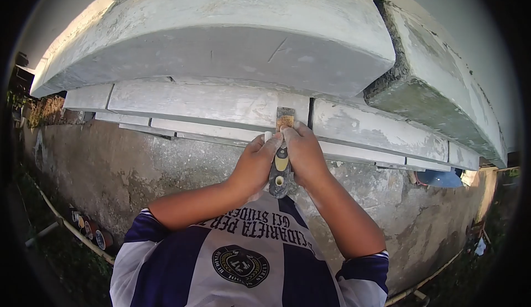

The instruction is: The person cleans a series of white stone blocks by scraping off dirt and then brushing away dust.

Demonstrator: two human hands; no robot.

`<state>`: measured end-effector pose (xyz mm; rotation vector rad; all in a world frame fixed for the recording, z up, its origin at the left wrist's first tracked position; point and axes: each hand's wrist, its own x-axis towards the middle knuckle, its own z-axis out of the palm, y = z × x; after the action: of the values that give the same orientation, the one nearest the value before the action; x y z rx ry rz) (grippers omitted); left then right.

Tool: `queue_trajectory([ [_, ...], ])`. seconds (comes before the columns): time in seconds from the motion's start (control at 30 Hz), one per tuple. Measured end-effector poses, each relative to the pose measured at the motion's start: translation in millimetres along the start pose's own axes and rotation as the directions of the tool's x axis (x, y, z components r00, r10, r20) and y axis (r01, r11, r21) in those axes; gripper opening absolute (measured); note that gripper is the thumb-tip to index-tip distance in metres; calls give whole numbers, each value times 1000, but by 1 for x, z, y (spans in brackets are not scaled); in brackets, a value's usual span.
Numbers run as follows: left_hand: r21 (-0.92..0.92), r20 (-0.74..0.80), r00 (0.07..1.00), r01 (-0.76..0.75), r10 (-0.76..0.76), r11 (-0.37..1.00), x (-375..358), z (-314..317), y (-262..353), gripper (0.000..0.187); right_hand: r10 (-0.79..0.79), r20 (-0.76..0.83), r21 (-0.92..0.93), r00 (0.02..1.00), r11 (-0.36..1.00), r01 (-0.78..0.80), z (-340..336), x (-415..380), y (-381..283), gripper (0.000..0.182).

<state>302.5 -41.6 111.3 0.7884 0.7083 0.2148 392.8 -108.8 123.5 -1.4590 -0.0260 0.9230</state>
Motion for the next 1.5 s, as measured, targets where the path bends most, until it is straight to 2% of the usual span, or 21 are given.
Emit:
queue_trajectory([
  [0.03, 51, 18, 1000, -3, 2, 999, -3, -5, -6, 34, 10, -2, -16, 1000, 1000, -10, 0, -6, 1, 24],
  [0.13, 33, 86, 996, 31, -33, 999, -2, -7, -2, 40, 11, 12, -34, 1000, 999, -10, -2, -1, -1, 23],
  [0.17, 11, 97, 995, 16, -17, 1000, 6, -7, 1, 37, 14, 11, -25, 1000, 1000, -14, -1, 3, -2, 23],
  [0.27, -6, 75, 997, 31, -31, 999, 25, -1, 16, 34, 3, 9, 0, 1000, 1000, -3, 3, 25, -13, 24],
  [0.3, 100, 46, 999, -6, 1, 995, 30, -4, 13, 34, 0, 7, -5, 1000, 1000, 0, 2, 24, -13, 24],
  [0.47, 29, 56, 998, 32, -34, 999, -2, -10, -8, 35, 32, 1, -26, 999, 999, -32, 0, -3, 2, 22],
  [0.6, -93, -6, 1000, 1, -1, 996, -11, 6, 10, 36, 24, 10, -6, 1000, 1000, -24, 4, -1, -4, 22],
  [0.63, -3, 28, 1000, 7, -7, 1000, 6, -2, 9, 37, 16, 23, 9, 1000, 1000, -16, 4, 11, -6, 22],
  [0.73, -17, 104, 995, -8, 10, 1000, 31, -8, 15, 41, 6, 22, -15, 1000, 1000, -6, 6, 25, -14, 24],
  [0.77, -38, 60, 998, -13, 16, 999, 28, -4, 14, 40, 3, 15, -6, 1000, 1000, -3, 6, 26, -13, 24],
  [0.9, 96, 68, 996, 44, -51, 994, 1, -11, -3, 38, 27, -13, -13, 1000, 1000, -27, 1, -1, -1, 18],
  [1.0, 106, 35, 999, -38, 34, 994, -17, -5, -7, 37, 16, 10, 19, 1000, 1000, -16, -5, -10, 8, 19],
  [1.03, 56, 12, 999, -51, 50, 997, -14, -2, -8, 37, 17, 21, 2, 1000, 1000, -17, -3, -7, 5, 20],
  [1.13, 52, -14, 1000, -1, 1, 999, 21, -5, 1, 39, 21, 39, -41, 999, 999, -20, 5, 14, -16, 24],
  [1.17, -58, 4, 999, -50, 50, 997, 22, 1, 9, 40, 19, 47, -55, 999, 998, -16, 7, 20, -20, 25],
  [1.27, -17, -33, 999, -19, 18, 1000, 25, 0, 2, 40, 11, 22, -10, 1000, 1000, -11, 6, 22, -13, 25],
  [1.3, 51, 10, 1000, 0, -1, 999, 24, -8, -6, 38, 15, 46, -51, 999, 999, -13, 0, 19, -7, 24],
  [1.4, 47, 35, 999, -15, 14, 999, -9, -7, -15, 35, 17, 10, -40, 1000, 999, -17, -5, -6, 4, 24],
  [1.43, -9, 94, 995, -17, 18, 1000, -13, -9, -18, 35, 22, 11, -67, 1000, 998, -21, -5, -11, 5, 21],
  [1.5, -3, 47, 998, -41, 41, 999, -9, -6, -17, 35, 27, -6, -59, 1000, 998, -27, 1, -10, -2, 20],
])
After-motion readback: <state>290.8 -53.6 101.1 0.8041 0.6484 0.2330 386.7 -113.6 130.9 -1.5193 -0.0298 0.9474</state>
